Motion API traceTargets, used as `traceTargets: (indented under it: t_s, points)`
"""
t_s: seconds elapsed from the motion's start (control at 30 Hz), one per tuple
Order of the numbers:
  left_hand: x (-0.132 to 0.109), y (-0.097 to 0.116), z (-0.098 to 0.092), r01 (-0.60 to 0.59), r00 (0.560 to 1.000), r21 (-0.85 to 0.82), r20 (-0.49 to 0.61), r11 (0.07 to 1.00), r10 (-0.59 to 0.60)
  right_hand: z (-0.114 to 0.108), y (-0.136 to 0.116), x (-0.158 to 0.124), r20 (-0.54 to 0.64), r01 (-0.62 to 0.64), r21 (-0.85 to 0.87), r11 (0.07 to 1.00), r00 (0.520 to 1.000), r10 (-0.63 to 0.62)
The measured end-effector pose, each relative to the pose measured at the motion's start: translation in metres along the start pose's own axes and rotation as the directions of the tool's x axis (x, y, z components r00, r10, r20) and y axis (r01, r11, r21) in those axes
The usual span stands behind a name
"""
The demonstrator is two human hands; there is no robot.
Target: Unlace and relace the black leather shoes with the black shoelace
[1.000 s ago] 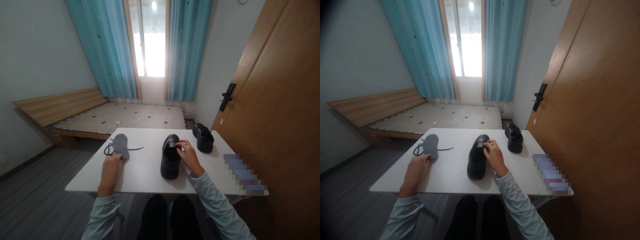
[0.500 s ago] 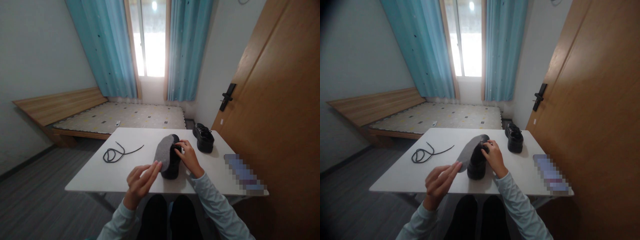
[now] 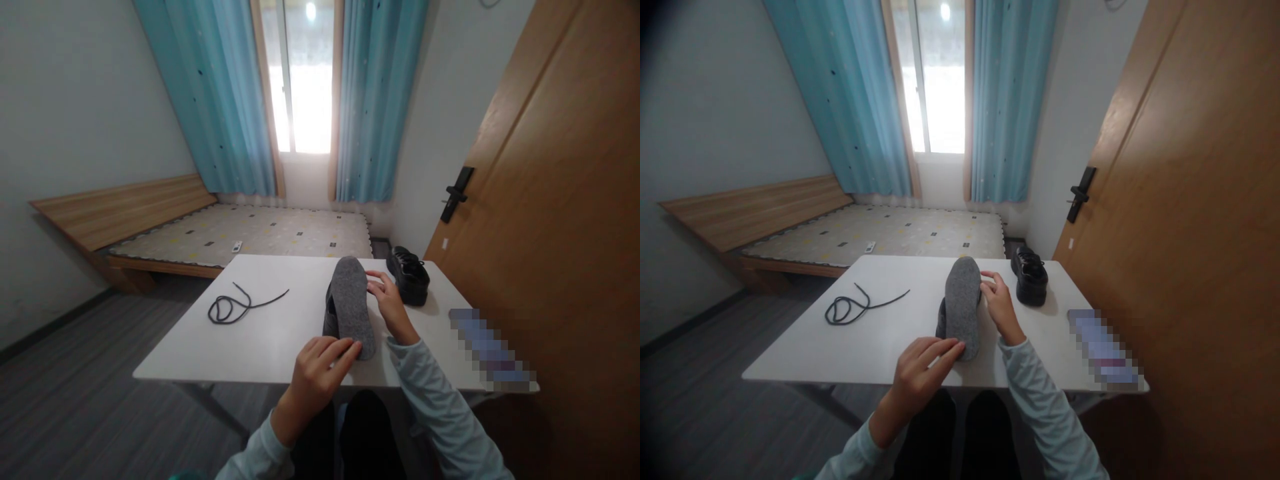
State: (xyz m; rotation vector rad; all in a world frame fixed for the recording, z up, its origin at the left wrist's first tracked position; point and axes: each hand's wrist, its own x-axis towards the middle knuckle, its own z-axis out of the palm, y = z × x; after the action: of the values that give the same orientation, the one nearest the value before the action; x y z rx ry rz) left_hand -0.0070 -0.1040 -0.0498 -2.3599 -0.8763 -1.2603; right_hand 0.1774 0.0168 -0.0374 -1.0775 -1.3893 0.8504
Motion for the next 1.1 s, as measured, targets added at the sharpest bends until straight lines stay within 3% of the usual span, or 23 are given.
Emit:
traceTargets:
  t_s: [0.1, 0.2, 0.37, 0.43, 0.53, 0.57, 0.7, 0.83, 0.9, 1.0, 1.1]
  points:
    - [0.001, 0.003, 0.003, 0.043, 0.999, -0.065, 0.026, 0.997, -0.041, -0.006, -0.001, 0.011, -0.015, -0.058, 0.026, 0.998, 0.998, 0.059]
    - [0.004, 0.004, 0.001, 0.089, 0.995, -0.139, 0.065, 0.986, -0.08, -0.009, -0.005, 0.02, 0.019, -0.036, 0.032, 0.999, 0.999, 0.035]
    - [0.015, -0.004, -0.016, 0.088, 0.985, -0.394, 0.17, 0.915, -0.022, -0.006, -0.018, 0.023, 0.045, -0.011, -0.025, 1.0, 0.999, 0.013]
    - [0.022, -0.015, -0.022, 0.169, 0.979, -0.422, 0.177, 0.891, -0.102, -0.003, -0.024, 0.02, 0.063, -0.004, -0.03, 1.0, 0.998, 0.006]
    - [0.03, -0.039, -0.023, 0.313, 0.947, -0.246, 0.007, 0.917, -0.321, 0.001, -0.031, 0.012, 0.101, -0.013, -0.009, 1.0, 0.995, 0.014]
    - [0.032, -0.048, -0.021, 0.323, 0.942, -0.15, -0.043, 0.934, -0.333, 0.002, -0.033, 0.01, 0.114, -0.019, 0.0, 1.0, 0.993, 0.019]
    - [0.039, -0.077, -0.008, 0.203, 0.973, 0.115, 0.088, 0.972, -0.214, 0.01, -0.038, -0.001, 0.164, -0.05, 0.012, 0.999, 0.985, 0.047]
    - [0.037, -0.082, 0.003, 0.0, 0.99, 0.105, 0.14, 0.994, -0.015, 0.017, -0.043, -0.009, 0.185, -0.06, -0.05, 0.997, 0.98, 0.069]
    - [0.033, -0.081, 0.005, -0.035, 0.996, 0.072, 0.09, 0.997, 0.029, 0.016, -0.045, -0.01, 0.184, -0.011, -0.136, 0.991, 0.982, 0.036]
    - [0.027, -0.079, 0.005, 0.034, 0.999, -0.006, 0.029, 0.999, -0.034, 0.01, -0.045, -0.005, 0.211, 0.178, -0.344, 0.922, 0.971, -0.109]
    - [0.024, -0.08, 0.001, 0.158, 0.987, -0.144, 0.02, 0.977, -0.157, 0.001, -0.039, 0.002, 0.373, 0.401, -0.504, 0.765, 0.9, -0.226]
